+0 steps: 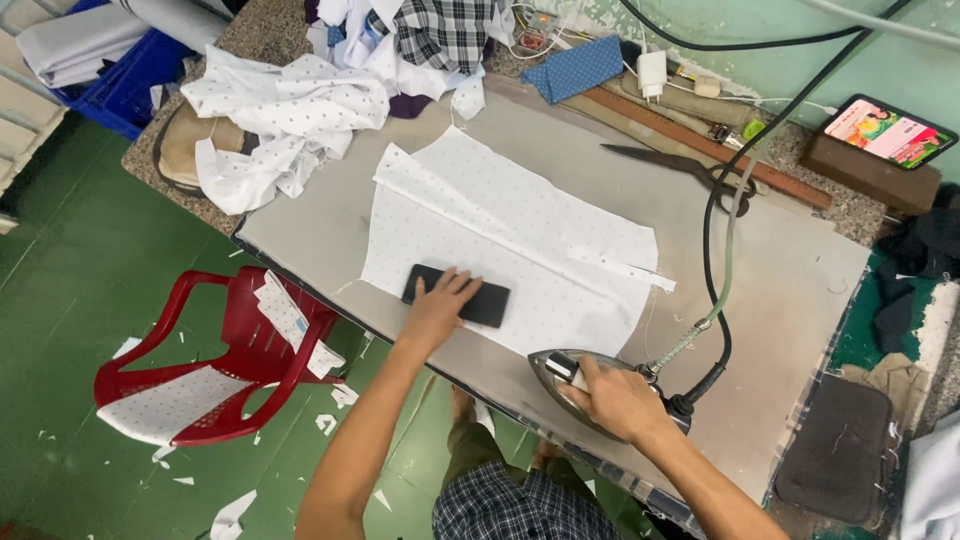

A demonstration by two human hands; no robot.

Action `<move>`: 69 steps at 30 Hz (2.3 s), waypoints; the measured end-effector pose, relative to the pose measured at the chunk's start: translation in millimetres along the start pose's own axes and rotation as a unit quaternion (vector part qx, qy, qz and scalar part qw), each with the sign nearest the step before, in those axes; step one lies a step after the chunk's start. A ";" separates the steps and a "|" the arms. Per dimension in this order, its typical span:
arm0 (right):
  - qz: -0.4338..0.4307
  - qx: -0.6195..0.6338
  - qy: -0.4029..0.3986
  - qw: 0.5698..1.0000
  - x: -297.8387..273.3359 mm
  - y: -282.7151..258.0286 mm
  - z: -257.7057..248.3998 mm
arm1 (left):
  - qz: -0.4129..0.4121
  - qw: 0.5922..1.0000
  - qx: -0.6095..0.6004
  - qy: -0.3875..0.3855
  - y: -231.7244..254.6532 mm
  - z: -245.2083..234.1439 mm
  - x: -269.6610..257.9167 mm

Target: The person irons a white patterned fabric piece on a work table. They repeatedly smooth the fabric, use a steam iron to press it, and occasionally place a black rectangular object on the fabric to hold it flat while ironing.

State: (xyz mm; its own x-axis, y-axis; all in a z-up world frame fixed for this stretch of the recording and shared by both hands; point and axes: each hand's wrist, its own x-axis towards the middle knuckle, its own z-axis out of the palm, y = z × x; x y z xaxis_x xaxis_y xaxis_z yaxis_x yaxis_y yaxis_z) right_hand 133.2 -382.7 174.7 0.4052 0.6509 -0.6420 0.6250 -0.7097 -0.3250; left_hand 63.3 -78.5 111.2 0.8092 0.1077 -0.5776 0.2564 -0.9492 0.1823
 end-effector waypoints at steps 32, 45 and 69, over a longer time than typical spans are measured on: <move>0.378 0.259 0.221 0.861 51.5 -46.8 -31.7 | 0.326 0.929 0.061 0.164 -65.3 -1.0 96.9; 0.522 0.268 0.274 0.762 -18.5 78.7 53.4 | 0.415 0.900 0.019 0.135 36.5 28.6 73.2; 0.456 0.060 0.191 0.867 -61.3 138.8 110.0 | 0.189 0.936 0.026 0.297 -27.1 62.1 86.0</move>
State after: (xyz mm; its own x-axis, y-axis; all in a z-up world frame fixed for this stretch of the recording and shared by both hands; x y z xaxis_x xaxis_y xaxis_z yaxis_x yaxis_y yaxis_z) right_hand 121.7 -550.8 92.5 0.9006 -0.1703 -0.3999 -0.1363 -0.9843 0.1123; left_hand 93.2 -61.9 7.1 0.9919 -0.1080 0.0661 -0.1207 -0.9643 0.2356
